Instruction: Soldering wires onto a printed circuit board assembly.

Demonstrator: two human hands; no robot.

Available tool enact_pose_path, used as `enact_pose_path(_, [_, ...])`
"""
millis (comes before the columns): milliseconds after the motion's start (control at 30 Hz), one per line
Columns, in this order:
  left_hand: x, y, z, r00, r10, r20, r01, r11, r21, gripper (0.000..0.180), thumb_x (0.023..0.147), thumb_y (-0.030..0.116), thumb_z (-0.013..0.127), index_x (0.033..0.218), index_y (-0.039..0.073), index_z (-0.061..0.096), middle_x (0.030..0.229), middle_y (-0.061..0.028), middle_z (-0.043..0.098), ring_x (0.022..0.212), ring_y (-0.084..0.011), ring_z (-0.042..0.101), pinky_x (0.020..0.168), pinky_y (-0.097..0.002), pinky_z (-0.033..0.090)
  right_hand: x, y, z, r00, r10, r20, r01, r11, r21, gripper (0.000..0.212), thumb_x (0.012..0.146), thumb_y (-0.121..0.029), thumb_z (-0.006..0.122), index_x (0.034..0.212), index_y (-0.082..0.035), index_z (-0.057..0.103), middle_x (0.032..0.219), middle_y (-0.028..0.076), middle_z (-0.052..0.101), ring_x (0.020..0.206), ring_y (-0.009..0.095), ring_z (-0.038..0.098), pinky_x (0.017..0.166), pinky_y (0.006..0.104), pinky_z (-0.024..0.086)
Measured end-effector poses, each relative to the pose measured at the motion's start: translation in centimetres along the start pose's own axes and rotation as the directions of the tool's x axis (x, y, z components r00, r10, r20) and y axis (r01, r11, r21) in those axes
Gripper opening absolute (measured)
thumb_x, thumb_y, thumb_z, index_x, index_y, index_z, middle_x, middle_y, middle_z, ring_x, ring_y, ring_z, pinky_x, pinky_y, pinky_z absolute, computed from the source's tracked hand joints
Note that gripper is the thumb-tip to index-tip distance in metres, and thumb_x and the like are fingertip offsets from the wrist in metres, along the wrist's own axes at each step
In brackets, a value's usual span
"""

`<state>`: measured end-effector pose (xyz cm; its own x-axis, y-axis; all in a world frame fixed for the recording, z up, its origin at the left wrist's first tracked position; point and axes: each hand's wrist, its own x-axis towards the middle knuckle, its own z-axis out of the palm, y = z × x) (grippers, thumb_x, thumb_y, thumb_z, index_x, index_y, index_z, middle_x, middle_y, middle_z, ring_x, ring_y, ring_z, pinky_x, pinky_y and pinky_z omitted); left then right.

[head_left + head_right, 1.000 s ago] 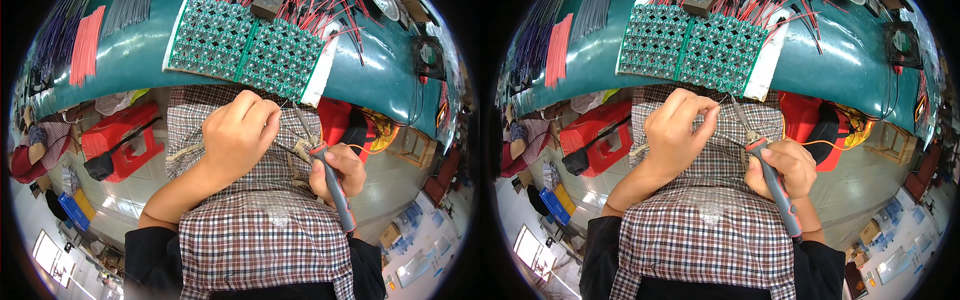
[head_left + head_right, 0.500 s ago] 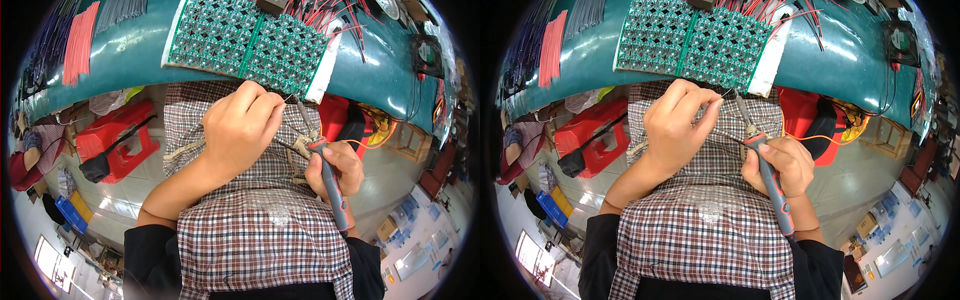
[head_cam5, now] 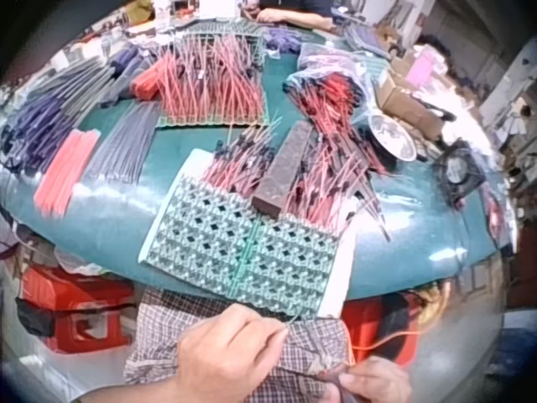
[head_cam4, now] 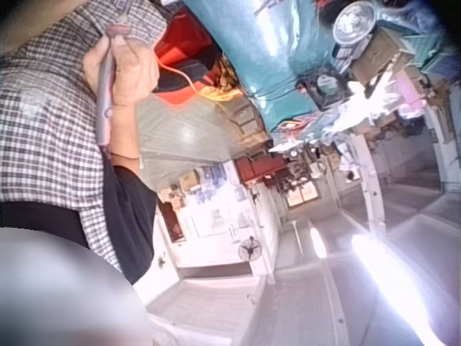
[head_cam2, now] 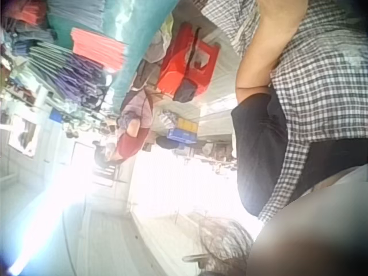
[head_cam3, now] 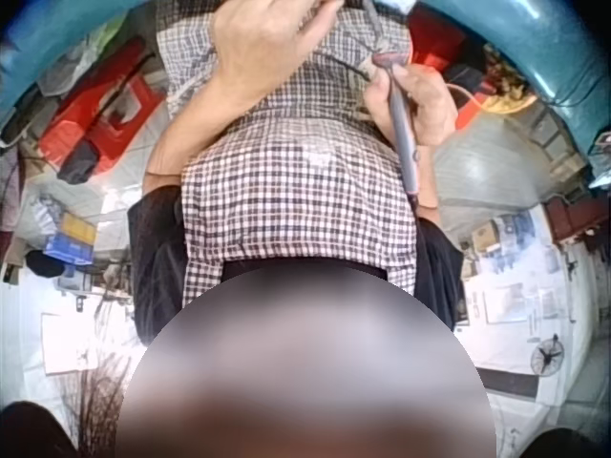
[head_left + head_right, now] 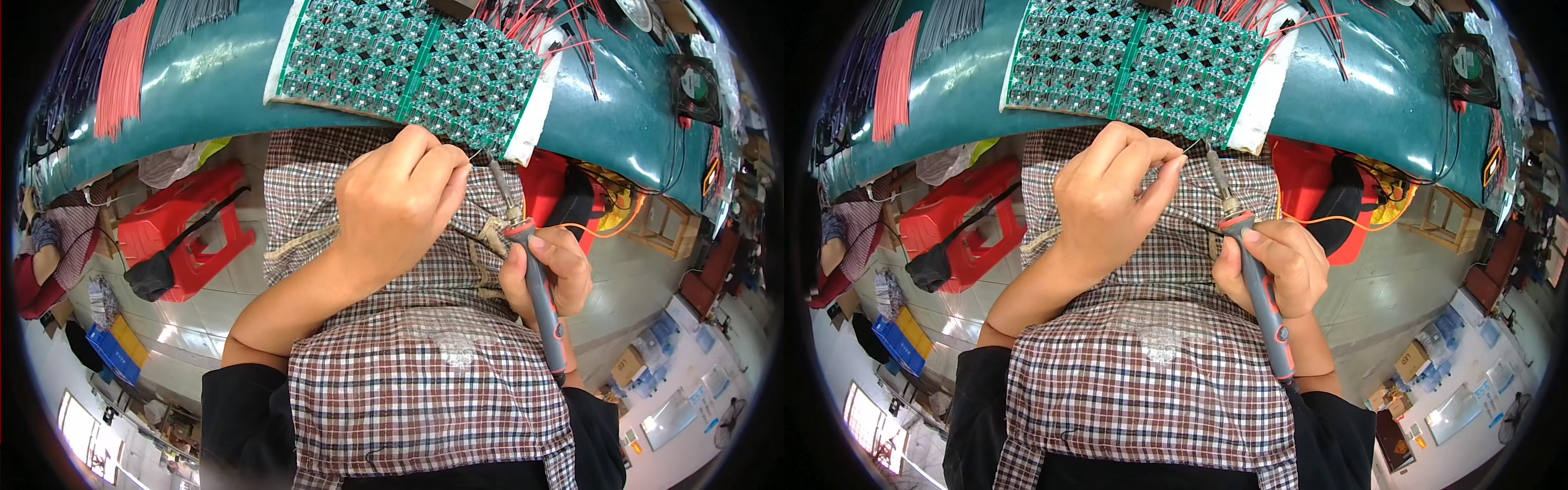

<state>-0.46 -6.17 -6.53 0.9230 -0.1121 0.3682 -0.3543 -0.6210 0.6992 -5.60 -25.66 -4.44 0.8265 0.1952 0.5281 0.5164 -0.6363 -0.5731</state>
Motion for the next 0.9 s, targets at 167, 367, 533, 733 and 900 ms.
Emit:
enact_pose_path(167, [-0.09, -0.26, 0.22, 0.999, 0.024, -0.023, -0.024, 1.000, -0.006, 0.014, 0.075, 0.006, 0.081, 0.084, 0.010, 0.072, 0.079, -0.0006, 0.062, 0.057, -0.0156, 0.060, 0.049, -0.0295, 0.045, 0.09, -0.26, 0.00, 0.999, -0.003, 0.043, 0.002, 1.000, 0.007, 0.028, 0.082, 0.000, 0.074, 0.102, 0.000, 0.055, 0.075, 0.014, 0.065, 0.060, 0.020, 0.062, 0.054, 0.0298, 0.049])
enact_pose_path(367, [-0.22, -0.24, 0.31, 1.000, 0.018, -0.004, -0.018, 1.000, 0.014, 0.014, 0.075, 0.010, 0.079, 0.083, 0.013, 0.068, 0.078, -0.0004, 0.059, 0.063, -0.0191, 0.063, 0.055, -0.0317, 0.049, 0.00, -0.26, 0.09, 0.999, 0.001, 0.046, -0.001, 1.000, 0.001, 0.028, 0.081, 0.001, 0.074, 0.102, 0.000, 0.055, 0.075, 0.014, 0.065, 0.060, 0.019, 0.062, 0.054, 0.0293, 0.048])
enact_pose_path(533, [-0.15, -0.17, 0.43, 1.000, 0.010, -0.007, -0.010, 1.000, 0.012, 0.013, 0.075, 0.010, 0.078, 0.082, 0.012, 0.068, 0.078, -0.0006, 0.058, 0.063, -0.0193, 0.063, 0.055, -0.0320, 0.049, -0.08, -0.38, 0.09, 0.999, 0.007, 0.047, -0.007, 1.000, -0.011, 0.029, 0.080, 0.002, 0.075, 0.102, 0.000, 0.056, 0.076, 0.014, 0.065, 0.060, 0.019, 0.061, 0.053, 0.0289, 0.047])
enact_pose_path(733, [-0.14, -0.28, 0.60, 1.000, 0.023, -0.009, -0.023, 1.000, 0.002, 0.013, 0.075, 0.010, 0.078, 0.083, 0.012, 0.068, 0.077, -0.0009, 0.059, 0.062, -0.0195, 0.063, 0.054, -0.0317, 0.049, 0.01, -0.58, 0.12, 0.999, 0.003, 0.054, -0.001, 0.999, -0.032, 0.031, 0.079, 0.002, 0.076, 0.103, -0.001, 0.057, 0.077, 0.014, 0.065, 0.059, 0.019, 0.060, 0.052, 0.0281, 0.046])
enact_pose_path(900, [-0.26, -0.40, 0.81, 1.000, 0.029, -0.009, -0.029, 1.000, 0.005, 0.013, 0.076, 0.012, 0.079, 0.083, 0.012, 0.068, 0.076, -0.0006, 0.059, 0.060, -0.0193, 0.062, 0.054, -0.0312, 0.049, -0.06, -0.81, 0.18, 0.998, 0.018, 0.059, -0.017, 1.000, -0.025, 0.032, 0.078, 0.002, 0.077, 0.103, -0.001, 0.057, 0.078, 0.014, 0.066, 0.059, 0.018, 0.059, 0.052, 0.0278, 0.045])
